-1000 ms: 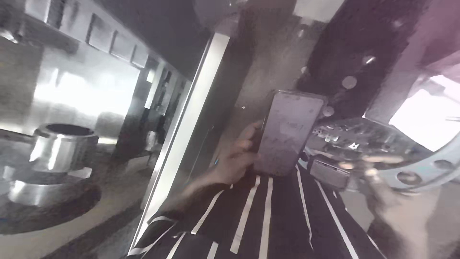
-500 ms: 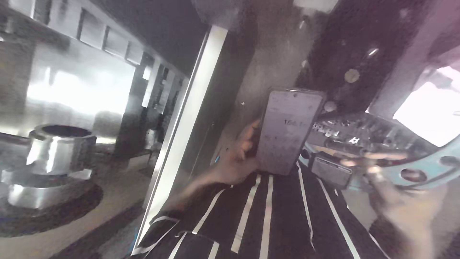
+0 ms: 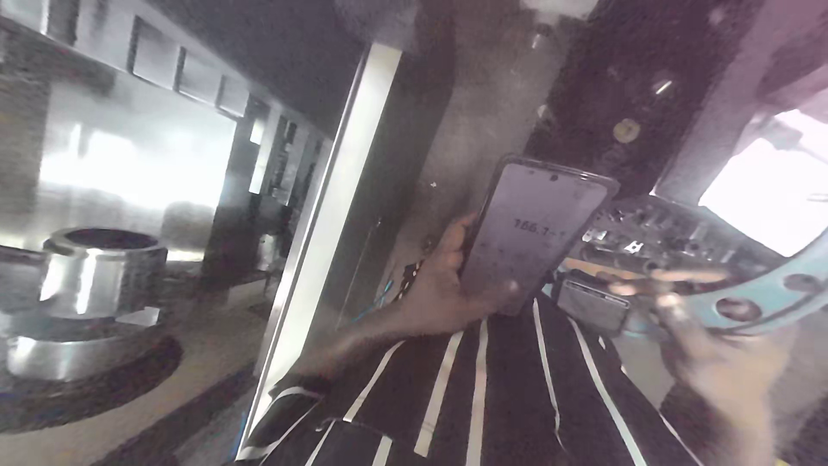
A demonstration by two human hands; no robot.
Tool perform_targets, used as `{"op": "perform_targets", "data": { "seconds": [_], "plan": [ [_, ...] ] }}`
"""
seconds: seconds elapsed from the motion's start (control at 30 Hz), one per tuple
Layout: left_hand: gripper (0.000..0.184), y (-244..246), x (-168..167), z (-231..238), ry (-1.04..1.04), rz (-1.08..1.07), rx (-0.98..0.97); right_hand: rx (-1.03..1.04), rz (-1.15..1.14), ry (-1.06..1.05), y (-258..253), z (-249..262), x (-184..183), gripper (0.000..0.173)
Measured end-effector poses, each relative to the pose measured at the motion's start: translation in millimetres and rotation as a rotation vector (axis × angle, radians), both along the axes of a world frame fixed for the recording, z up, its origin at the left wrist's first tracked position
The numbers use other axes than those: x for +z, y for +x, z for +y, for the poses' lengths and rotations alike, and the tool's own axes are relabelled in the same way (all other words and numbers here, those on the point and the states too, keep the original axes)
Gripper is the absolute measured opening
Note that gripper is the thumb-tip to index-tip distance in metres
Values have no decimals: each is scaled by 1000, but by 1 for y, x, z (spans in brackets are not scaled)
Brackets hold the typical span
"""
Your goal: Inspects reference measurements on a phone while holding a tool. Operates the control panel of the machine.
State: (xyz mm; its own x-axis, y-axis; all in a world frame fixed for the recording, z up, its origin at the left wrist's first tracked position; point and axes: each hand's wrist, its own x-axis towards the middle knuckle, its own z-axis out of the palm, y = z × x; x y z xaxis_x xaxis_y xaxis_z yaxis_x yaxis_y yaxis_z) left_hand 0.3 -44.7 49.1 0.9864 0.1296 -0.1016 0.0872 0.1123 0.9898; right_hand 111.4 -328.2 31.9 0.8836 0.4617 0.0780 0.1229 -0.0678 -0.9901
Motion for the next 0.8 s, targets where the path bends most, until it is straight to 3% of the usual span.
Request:
{"op": "perform_targets", "data": {
  "seconds": [0.53, 0.8],
  "plan": [
    [67, -6, -7, 2, -144, -41, -53, -24, 8, 49, -6, -3, -4, 34],
    [78, -10, -6, 8, -233, -20, -106, -16, 4, 8, -5, -1, -3, 30]
  ]
}}
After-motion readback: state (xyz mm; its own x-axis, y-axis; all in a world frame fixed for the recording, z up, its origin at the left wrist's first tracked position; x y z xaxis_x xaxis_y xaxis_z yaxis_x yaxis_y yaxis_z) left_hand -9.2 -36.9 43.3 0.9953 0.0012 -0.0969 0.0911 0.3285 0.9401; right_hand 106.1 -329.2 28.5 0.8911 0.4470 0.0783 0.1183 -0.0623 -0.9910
